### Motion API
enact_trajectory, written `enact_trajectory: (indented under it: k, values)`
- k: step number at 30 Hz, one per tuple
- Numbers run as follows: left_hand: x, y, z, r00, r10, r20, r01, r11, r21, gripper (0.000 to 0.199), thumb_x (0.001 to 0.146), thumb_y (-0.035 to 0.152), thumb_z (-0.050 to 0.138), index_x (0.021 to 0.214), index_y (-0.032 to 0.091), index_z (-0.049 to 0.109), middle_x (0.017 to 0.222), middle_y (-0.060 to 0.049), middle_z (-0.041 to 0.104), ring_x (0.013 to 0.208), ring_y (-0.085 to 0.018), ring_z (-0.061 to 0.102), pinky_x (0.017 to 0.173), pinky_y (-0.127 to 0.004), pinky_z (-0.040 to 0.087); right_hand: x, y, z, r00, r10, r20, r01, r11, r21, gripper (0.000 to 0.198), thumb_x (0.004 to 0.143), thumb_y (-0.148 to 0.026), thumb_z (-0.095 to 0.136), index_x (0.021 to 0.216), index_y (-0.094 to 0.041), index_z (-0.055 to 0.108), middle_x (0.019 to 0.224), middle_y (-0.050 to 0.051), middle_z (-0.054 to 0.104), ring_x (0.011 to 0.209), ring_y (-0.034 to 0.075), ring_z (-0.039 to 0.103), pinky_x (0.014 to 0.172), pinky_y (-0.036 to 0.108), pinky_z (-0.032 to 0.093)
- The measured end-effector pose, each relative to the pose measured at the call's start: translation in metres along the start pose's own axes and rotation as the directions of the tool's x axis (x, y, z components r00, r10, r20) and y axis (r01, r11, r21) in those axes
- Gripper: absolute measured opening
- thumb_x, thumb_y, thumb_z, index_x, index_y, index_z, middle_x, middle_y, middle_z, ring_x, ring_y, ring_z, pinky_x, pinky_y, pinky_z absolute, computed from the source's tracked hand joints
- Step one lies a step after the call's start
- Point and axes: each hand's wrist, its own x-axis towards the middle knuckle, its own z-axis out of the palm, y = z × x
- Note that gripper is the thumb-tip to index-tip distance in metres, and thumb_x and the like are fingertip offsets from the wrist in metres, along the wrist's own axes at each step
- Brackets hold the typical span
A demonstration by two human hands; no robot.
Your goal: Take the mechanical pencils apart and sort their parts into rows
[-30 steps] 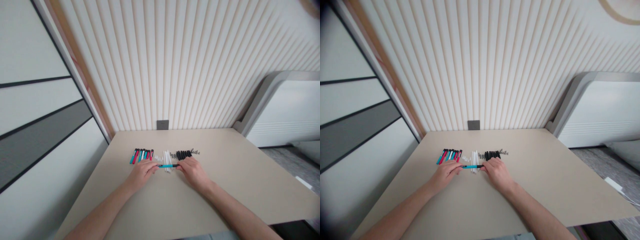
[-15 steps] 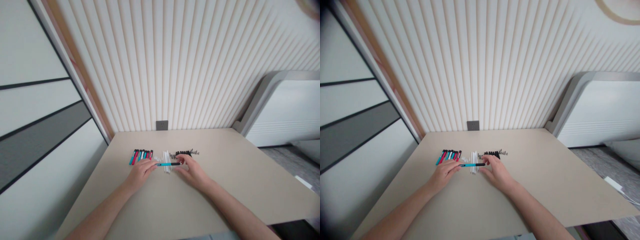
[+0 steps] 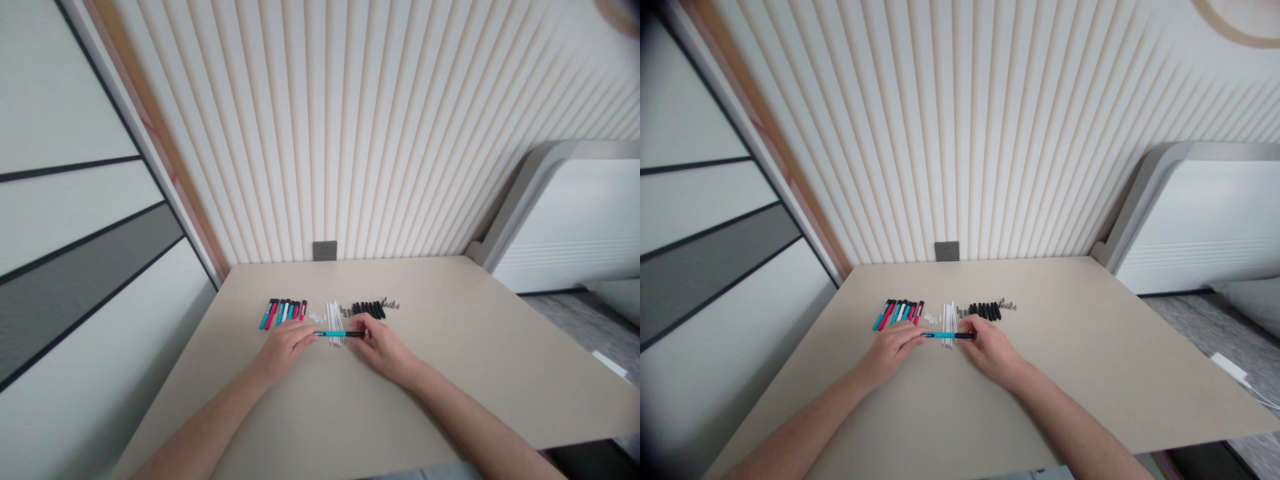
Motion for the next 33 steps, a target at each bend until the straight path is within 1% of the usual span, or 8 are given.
enact_trajectory:
  k: [2,7,11,15,17,20,25,33]
  values:
    - [0.000,0.000,0.000,1.000,0.001,-0.004,-0.001,1.000,-0.003,0.027,0.098,0.035,0.048,0.105,0.019,0.069,0.088,-0.005,0.072,0.084,-0.018,0.065,0.077,-0.028,0.050,0.000,0.000,0.000,1.000,-0.014,0.013,0.013,1.000,0.016,0.031,0.091,-0.031,0.056,0.121,-0.021,0.056,0.094,0.005,0.067,0.082,0.018,0.060,0.075,0.030,0.047]
    - [0.000,-0.001,0.001,1.000,0.013,0.003,-0.013,1.000,0.002,0.027,0.098,0.035,0.049,0.105,0.019,0.069,0.089,-0.005,0.072,0.084,-0.017,0.064,0.077,-0.027,0.049,0.001,0.000,0.000,0.999,-0.033,0.013,0.033,0.999,-0.015,0.018,0.094,-0.029,0.050,0.102,-0.020,0.063,0.093,0.006,0.067,0.084,0.019,0.060,0.076,0.031,0.046]
    - [0.000,-0.002,0.002,1.000,0.013,0.001,-0.013,1.000,0.002,0.026,0.097,0.034,0.049,0.106,0.019,0.069,0.089,-0.005,0.072,0.084,-0.017,0.065,0.076,-0.026,0.049,0.001,0.002,0.001,0.999,-0.040,0.013,0.040,0.999,-0.026,0.024,0.094,-0.032,0.053,0.113,-0.020,0.061,0.095,0.006,0.067,0.085,0.019,0.059,0.077,0.031,0.046]
    - [-0.001,-0.003,0.003,1.000,0.020,-0.002,-0.020,1.000,-0.002,0.025,0.097,0.033,0.051,0.106,0.020,0.070,0.089,-0.005,0.073,0.084,-0.017,0.065,0.077,-0.027,0.049,0.001,0.002,0.002,0.999,-0.026,0.032,0.027,0.999,-0.034,0.020,0.096,-0.030,0.048,0.098,-0.020,0.065,0.088,0.005,0.066,0.080,0.018,0.059,0.074,0.029,0.045]
    - [-0.002,-0.004,0.003,1.000,0.015,-0.002,-0.015,1.000,-0.010,0.024,0.097,0.032,0.051,0.107,0.020,0.070,0.090,-0.005,0.073,0.083,-0.017,0.065,0.077,-0.027,0.050,0.002,0.000,0.001,1.000,-0.014,-0.001,0.014,1.000,-0.011,0.016,0.092,-0.031,0.055,0.101,-0.019,0.063,0.092,0.005,0.066,0.083,0.018,0.059,0.074,0.029,0.046]
    - [-0.002,-0.005,0.003,1.000,0.005,0.002,-0.005,1.000,-0.009,0.024,0.096,0.032,0.052,0.107,0.021,0.070,0.090,-0.005,0.073,0.083,-0.017,0.065,0.076,-0.027,0.050,0.002,-0.004,-0.001,0.998,-0.050,0.044,0.050,0.999,0.009,0.019,0.093,-0.030,0.054,0.108,-0.021,0.063,0.099,0.005,0.067,0.088,0.018,0.060,0.080,0.029,0.045]
    - [-0.001,-0.005,0.003,1.000,0.013,0.012,-0.013,1.000,-0.013,0.024,0.096,0.034,0.053,0.105,0.021,0.070,0.088,-0.004,0.073,0.083,-0.017,0.065,0.077,-0.026,0.050,0.002,-0.002,-0.003,0.998,-0.049,0.030,0.051,0.997,-0.056,0.015,0.093,-0.027,0.052,0.096,-0.020,0.065,0.088,0.004,0.066,0.082,0.017,0.059,0.075,0.028,0.045]
    - [-0.002,-0.007,-0.002,0.990,-0.123,-0.068,0.123,0.992,-0.008,0.025,0.096,0.033,0.050,0.109,0.021,0.068,0.096,-0.006,0.072,0.089,-0.018,0.066,0.082,-0.029,0.050,0.003,0.010,-0.022,0.998,0.044,-0.040,-0.051,0.981,-0.185,0.009,0.084,-0.022,0.054,0.086,-0.020,0.062,0.082,0.003,0.062,0.078,0.017,0.057,0.073,0.028,0.043]
